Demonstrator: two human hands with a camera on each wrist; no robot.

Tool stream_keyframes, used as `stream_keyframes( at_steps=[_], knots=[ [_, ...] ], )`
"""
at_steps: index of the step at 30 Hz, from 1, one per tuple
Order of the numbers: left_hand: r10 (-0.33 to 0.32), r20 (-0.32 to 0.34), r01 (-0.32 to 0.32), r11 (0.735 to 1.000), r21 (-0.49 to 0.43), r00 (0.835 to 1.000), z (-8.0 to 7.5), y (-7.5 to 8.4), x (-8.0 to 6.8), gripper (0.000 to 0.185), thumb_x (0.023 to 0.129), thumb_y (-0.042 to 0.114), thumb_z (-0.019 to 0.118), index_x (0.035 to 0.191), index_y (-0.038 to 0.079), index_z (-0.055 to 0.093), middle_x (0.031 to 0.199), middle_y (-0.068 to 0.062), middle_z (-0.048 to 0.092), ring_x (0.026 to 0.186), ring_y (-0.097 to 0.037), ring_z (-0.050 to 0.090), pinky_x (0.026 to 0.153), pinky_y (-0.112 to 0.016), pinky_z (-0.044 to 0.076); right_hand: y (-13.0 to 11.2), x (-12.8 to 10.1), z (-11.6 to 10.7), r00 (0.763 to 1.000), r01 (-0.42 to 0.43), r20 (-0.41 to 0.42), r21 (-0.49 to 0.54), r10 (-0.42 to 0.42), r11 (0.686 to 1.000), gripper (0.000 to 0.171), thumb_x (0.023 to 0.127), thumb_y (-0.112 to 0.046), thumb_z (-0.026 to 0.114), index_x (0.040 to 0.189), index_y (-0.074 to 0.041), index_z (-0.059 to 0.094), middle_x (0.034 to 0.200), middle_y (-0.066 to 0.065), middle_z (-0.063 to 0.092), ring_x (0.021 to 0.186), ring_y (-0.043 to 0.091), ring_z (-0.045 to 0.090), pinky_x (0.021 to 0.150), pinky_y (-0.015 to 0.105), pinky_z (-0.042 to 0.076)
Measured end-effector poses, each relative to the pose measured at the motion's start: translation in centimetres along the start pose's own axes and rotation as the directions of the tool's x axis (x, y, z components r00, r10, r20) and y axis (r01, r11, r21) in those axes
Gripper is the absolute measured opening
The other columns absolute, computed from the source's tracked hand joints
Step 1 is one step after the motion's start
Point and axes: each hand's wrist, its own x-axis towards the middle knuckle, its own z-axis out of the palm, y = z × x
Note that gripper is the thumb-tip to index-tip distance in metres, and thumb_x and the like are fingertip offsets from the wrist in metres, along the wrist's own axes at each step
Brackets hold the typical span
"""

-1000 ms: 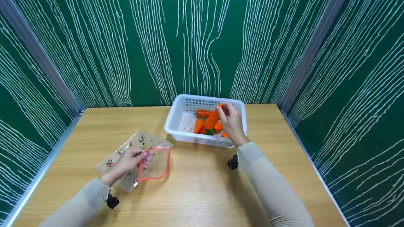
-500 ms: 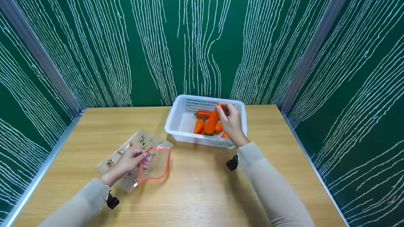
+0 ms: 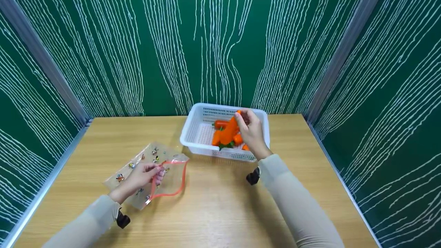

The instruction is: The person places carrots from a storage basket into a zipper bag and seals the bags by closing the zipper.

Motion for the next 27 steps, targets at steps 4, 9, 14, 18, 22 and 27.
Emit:
stream_keyframes(
  at_steps=[4,9,14,18,22,27],
  knots=[
    [-0.018,-0.005,0.018,1.0,-0.01,1.0,0.1,0.1,-0.1,0.025,0.112,0.007,0.057,0.107,-0.01,0.073,0.087,-0.01,0.072,0.073,-0.01,0.067,0.067,-0.021,0.061,0.1,-0.1,0.0,1.0,0.003,0.024,0.003,-0.003,1.0,0.027,0.113,-0.019,0.059,0.129,0.003,0.063,0.118,0.017,0.069,0.095,0.014,0.066,0.09,0.016,0.06],
    [-0.017,-0.011,0.017,1.0,-0.001,1.0,0.1,0.1,-0.1,0.025,0.112,0.008,0.057,0.107,-0.01,0.074,0.088,-0.011,0.073,0.073,-0.01,0.068,0.067,-0.021,0.061,-0.1,-0.3,0.2,0.999,0.005,0.043,-0.003,-0.004,1.0,0.028,0.114,-0.019,0.058,0.132,0.001,0.062,0.121,0.015,0.068,0.097,0.017,0.065,0.089,0.017,0.06],
    [-0.019,-0.011,0.019,1.0,-0.004,1.0,0.0,0.0,-0.1,0.026,0.112,0.006,0.055,0.106,-0.011,0.074,0.087,-0.01,0.073,0.072,-0.01,0.068,0.067,-0.021,0.061,-0.3,-0.6,0.7,0.997,0.025,0.071,-0.006,-0.024,1.0,0.027,0.114,-0.016,0.056,0.132,0.004,0.061,0.121,0.017,0.065,0.098,0.017,0.062,0.086,0.016,0.058],
    [-0.022,-0.014,0.022,1.0,-0.003,1.0,0.0,-0.1,-0.1,0.026,0.112,0.004,0.053,0.106,-0.011,0.074,0.085,-0.009,0.072,0.07,-0.01,0.069,0.066,-0.021,0.061,-0.3,-0.9,1.2,0.992,0.042,0.115,0.007,-0.043,0.999,0.025,0.115,-0.012,0.054,0.131,0.005,0.061,0.113,0.011,0.063,0.094,0.016,0.061,0.082,0.017,0.058],
    [-0.019,-0.014,0.019,1.0,-0.007,1.0,0.1,-0.1,-0.1,0.025,0.112,0.003,0.053,0.107,-0.012,0.073,0.084,-0.009,0.072,0.069,-0.009,0.068,0.065,-0.021,0.061,-0.1,-1.2,1.8,0.985,0.037,0.166,0.028,-0.041,0.999,0.021,0.115,-0.01,0.052,0.128,0.005,0.06,0.109,0.006,0.062,0.089,0.017,0.063,0.077,0.02,0.06],
    [0.002,-0.005,-0.003,0.999,-0.033,1.0,0.1,0.0,-0.1,0.025,0.111,0.002,0.054,0.11,-0.016,0.072,0.086,-0.012,0.073,0.067,-0.008,0.067,0.063,-0.019,0.06,0.1,-1.8,2.4,0.973,0.012,0.232,-0.007,-0.01,1.0,0.02,0.115,-0.014,0.053,0.127,0.001,0.058,0.114,0.008,0.06,0.099,0.022,0.061,0.081,0.02,0.056]
  ],
)
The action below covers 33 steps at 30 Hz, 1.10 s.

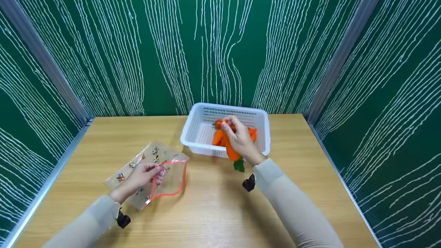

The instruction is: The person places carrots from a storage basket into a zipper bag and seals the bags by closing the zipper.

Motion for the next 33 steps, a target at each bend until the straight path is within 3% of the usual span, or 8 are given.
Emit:
stream_keyframes(
  at_steps=[2,9,14,17,21,24,27,33],
  knots=[
    [0.006,0.003,-0.006,1.0,-0.005,1.0,0.0,0.0,0.0,0.025,0.111,0.002,0.054,0.11,-0.016,0.071,0.086,-0.012,0.073,0.067,-0.007,0.067,0.063,-0.019,0.059,0.1,-0.2,0.2,1.0,-0.008,0.029,-0.027,0.008,1.0,0.02,0.115,-0.016,0.054,0.127,-0.001,0.058,0.112,0.008,0.059,0.099,0.024,0.059,0.082,0.021,0.052],
    [0.001,-0.007,-0.001,1.0,0.019,1.0,0.3,-0.1,-0.2,0.025,0.111,0.002,0.054,0.11,-0.015,0.072,0.084,-0.009,0.072,0.068,-0.009,0.067,0.064,-0.02,0.06,0.9,-1.3,1.0,0.988,-0.037,0.151,-0.042,0.043,0.998,0.024,0.112,-0.022,0.063,0.113,-0.001,0.073,0.1,0.018,0.071,0.091,0.03,0.065,0.08,0.025,0.057],
    [0.002,-0.005,-0.002,1.0,0.02,1.0,0.3,0.1,-0.1,0.025,0.111,0.002,0.054,0.109,-0.013,0.073,0.085,-0.013,0.072,0.069,-0.01,0.067,0.065,-0.02,0.06,1.5,-2.2,1.6,0.965,-0.099,0.234,-0.096,0.119,0.991,0.03,0.109,-0.028,0.068,0.109,-0.001,0.079,0.094,0.02,0.075,0.081,0.023,0.065,0.072,0.024,0.056],
    [0.013,0.004,-0.013,1.0,0.01,1.0,0.3,0.3,-0.2,0.026,0.111,0.004,0.055,0.105,-0.013,0.073,0.085,-0.014,0.073,0.07,-0.011,0.067,0.066,-0.021,0.061,1.7,-2.6,2.2,0.954,-0.08,0.278,-0.125,0.113,0.989,0.028,0.109,-0.026,0.069,0.103,-0.001,0.079,0.088,0.019,0.074,0.074,0.02,0.063,0.067,0.022,0.054],
    [0.027,0.015,-0.027,1.0,-0.006,1.0,0.3,0.3,-0.2,0.027,0.112,0.005,0.056,0.103,-0.015,0.071,0.086,-0.014,0.073,0.072,-0.011,0.068,0.068,-0.023,0.062,1.8,-3.0,2.9,0.928,-0.05,0.363,-0.112,0.088,0.992,0.024,0.11,-0.022,0.067,0.098,-0.004,0.075,0.082,0.013,0.068,0.072,0.017,0.059,0.066,0.022,0.05],
    [0.03,0.007,-0.03,1.0,0.008,1.0,0.4,0.3,-0.1,0.026,0.111,0.005,0.056,0.103,-0.015,0.072,0.086,-0.013,0.074,0.072,-0.011,0.069,0.068,-0.023,0.062,2.0,-3.4,3.3,0.901,-0.053,0.425,-0.095,0.089,0.994,0.019,0.111,-0.021,0.065,0.105,-0.006,0.074,0.08,0.011,0.066,0.071,0.018,0.061,0.067,0.023,0.053],
    [0.026,0.003,-0.026,1.0,0.011,1.0,0.5,0.3,0.0,0.026,0.111,0.004,0.056,0.102,-0.014,0.072,0.085,-0.013,0.073,0.071,-0.011,0.068,0.068,-0.023,0.062,2.3,-3.8,3.6,0.876,-0.065,0.472,-0.091,0.1,0.994,0.019,0.111,-0.025,0.064,0.109,-0.009,0.073,0.079,0.016,0.065,0.067,0.018,0.062,0.065,0.024,0.056],
    [0.028,0.009,-0.028,1.0,0.009,1.0,0.9,0.4,0.0,0.026,0.112,0.004,0.056,0.102,-0.014,0.072,0.087,-0.016,0.074,0.073,-0.012,0.068,0.068,-0.023,0.062,3.0,-4.5,4.2,0.839,-0.108,0.52,-0.129,0.161,0.986,0.028,0.11,-0.038,0.065,0.1,-0.012,0.07,0.081,0.024,0.063,0.063,0.018,0.06,0.064,0.024,0.054]
  ],
)
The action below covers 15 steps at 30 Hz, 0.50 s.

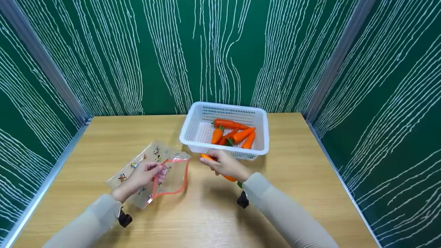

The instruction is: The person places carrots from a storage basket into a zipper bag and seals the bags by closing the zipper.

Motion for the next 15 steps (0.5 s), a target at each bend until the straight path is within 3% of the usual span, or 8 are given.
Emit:
stream_keyframes(
  at_steps=[4,7,11,15],
  knots=[
    [0.0,-0.01,0.001,1.0,0.027,1.0,0.1,0.2,-0.1,0.027,0.112,0.007,0.056,0.102,-0.011,0.073,0.089,-0.018,0.075,0.073,-0.012,0.069,0.07,-0.025,0.063,-0.2,-0.2,0.6,0.999,-0.051,0.011,-0.038,0.051,0.998,0.029,0.111,-0.041,0.063,0.102,-0.013,0.068,0.08,0.017,0.063,0.062,0.018,0.058,0.063,0.025,0.053],
    [-0.008,-0.015,0.008,0.999,0.034,1.0,0.2,0.2,-0.1,0.027,0.112,0.008,0.057,0.101,-0.01,0.074,0.089,-0.017,0.075,0.072,-0.012,0.069,0.07,-0.026,0.063,-0.4,-0.3,1.0,0.998,-0.064,0.01,-0.053,0.065,0.997,0.025,0.113,-0.033,0.057,0.105,-0.011,0.067,0.08,0.015,0.064,0.061,0.018,0.056,0.062,0.026,0.052],
    [-0.008,-0.01,0.008,1.0,0.023,1.0,0.3,0.2,-0.1,0.026,0.112,0.007,0.057,0.102,-0.01,0.073,0.087,-0.014,0.074,0.072,-0.012,0.068,0.069,-0.025,0.063,-0.6,-0.3,1.2,0.996,-0.084,0.018,-0.003,0.084,0.996,0.021,0.109,-0.02,0.048,0.115,-0.009,0.065,0.086,0.019,0.065,0.065,0.02,0.057,0.065,0.028,0.052],
    [-0.003,0.011,0.003,0.999,-0.046,1.0,0.3,-0.1,0.0,0.025,0.111,0.002,0.054,0.105,-0.016,0.07,0.084,-0.009,0.071,0.071,-0.009,0.067,0.067,-0.021,0.061,-0.4,-0.3,1.2,0.991,-0.13,0.033,0.033,0.129,0.991,0.021,0.104,-0.015,0.044,0.12,-0.011,0.057,0.089,0.014,0.064,0.071,0.022,0.059,0.075,0.033,0.05]
  ],
)
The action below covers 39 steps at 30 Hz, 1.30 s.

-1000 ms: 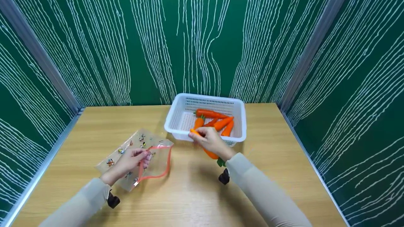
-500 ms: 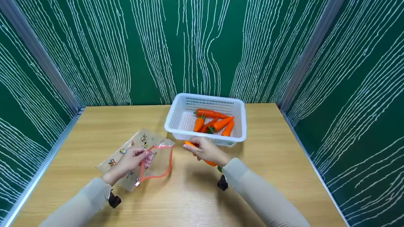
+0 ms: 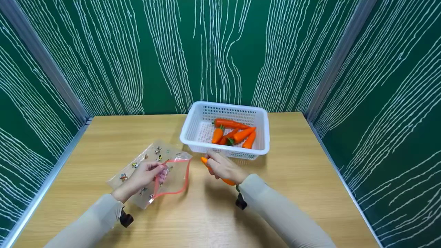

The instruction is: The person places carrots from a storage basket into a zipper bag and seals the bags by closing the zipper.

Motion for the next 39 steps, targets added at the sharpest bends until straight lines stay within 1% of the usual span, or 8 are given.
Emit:
stream_keyframes(
  at_steps=[6,14,19,25,29,32,35,39],
  knots=[
    [0.02,0.019,-0.019,0.999,-0.038,1.0,-0.1,-0.3,0.0,0.025,0.111,0.0,0.053,0.106,-0.02,0.068,0.083,-0.007,0.069,0.07,-0.008,0.065,0.065,-0.02,0.059,0.1,0.1,0.2,0.999,-0.036,0.012,0.0,0.036,0.999,0.02,0.103,-0.014,0.046,0.12,-0.011,0.054,0.098,0.018,0.064,0.078,0.025,0.06,0.08,0.037,0.05],
    [-0.008,0.018,0.008,1.0,-0.03,1.0,-0.2,0.0,0.1,0.026,0.112,0.001,0.052,0.109,-0.018,0.069,0.085,-0.008,0.07,0.071,-0.009,0.067,0.066,-0.021,0.061,-0.6,0.2,0.6,0.998,0.027,0.063,-0.073,-0.022,0.997,0.024,0.103,-0.013,0.054,0.127,-0.011,0.058,0.105,0.009,0.061,0.083,0.023,0.06,0.079,0.034,0.052],
    [-0.018,0.012,0.018,1.0,-0.019,1.0,-0.1,0.0,0.2,0.027,0.112,0.003,0.053,0.112,-0.018,0.069,0.088,-0.01,0.072,0.073,-0.009,0.067,0.068,-0.022,0.061,-1.0,0.4,1.1,0.99,0.051,0.134,-0.13,-0.033,0.99,0.031,0.112,-0.028,0.055,0.141,-0.019,0.056,0.116,0.011,0.064,0.088,0.023,0.064,0.082,0.037,0.054],
    [-0.019,-0.008,0.019,1.0,-0.003,1.0,0.3,0.3,0.2,0.026,0.112,0.003,0.053,0.109,-0.016,0.07,0.088,-0.011,0.072,0.072,-0.009,0.067,0.067,-0.021,0.06,-1.4,0.8,2.0,0.981,0.104,0.181,-0.164,-0.074,0.981,0.04,0.113,-0.043,0.055,0.15,-0.027,0.054,0.102,0.009,0.066,0.077,0.018,0.062,0.075,0.033,0.054],
    [-0.018,-0.028,0.018,1.0,0.002,0.999,0.6,0.4,0.3,0.025,0.111,0.002,0.054,0.108,-0.016,0.071,0.089,-0.013,0.073,0.071,-0.009,0.067,0.067,-0.022,0.061,-1.8,0.9,2.7,0.986,0.071,0.159,-0.165,-0.044,0.984,0.029,0.112,-0.035,0.057,0.135,-0.017,0.055,0.093,0.002,0.063,0.07,0.016,0.059,0.067,0.029,0.052],
    [-0.016,-0.038,0.016,1.0,-0.007,0.999,0.8,0.5,0.3,0.024,0.111,0.002,0.054,0.109,-0.015,0.071,0.088,-0.013,0.073,0.071,-0.009,0.068,0.067,-0.023,0.062,-2.0,1.0,3.2,0.991,0.025,0.134,-0.162,-0.003,0.986,0.021,0.104,-0.023,0.059,0.122,-0.014,0.051,0.095,0.003,0.062,0.068,0.017,0.059,0.065,0.028,0.051],
    [-0.009,-0.04,0.009,1.0,0.003,0.999,0.9,0.6,0.3,0.025,0.112,0.003,0.054,0.108,-0.014,0.072,0.088,-0.013,0.073,0.07,-0.009,0.067,0.067,-0.023,0.062,-2.2,1.0,3.5,0.992,-0.004,0.123,-0.163,0.025,0.987,0.026,0.097,-0.015,0.06,0.121,-0.013,0.05,0.1,0.005,0.061,0.072,0.019,0.059,0.068,0.03,0.051],
    [-0.003,-0.044,0.004,1.0,0.017,0.999,0.9,0.7,0.4,0.026,0.112,0.006,0.055,0.107,-0.013,0.073,0.087,-0.014,0.073,0.069,-0.01,0.067,0.066,-0.021,0.061,-2.1,1.2,3.8,0.989,0.016,0.151,-0.179,0.011,0.984,0.03,0.098,-0.011,0.062,0.126,-0.012,0.053,0.104,0.007,0.062,0.078,0.021,0.062,0.074,0.034,0.053]
  ],
)
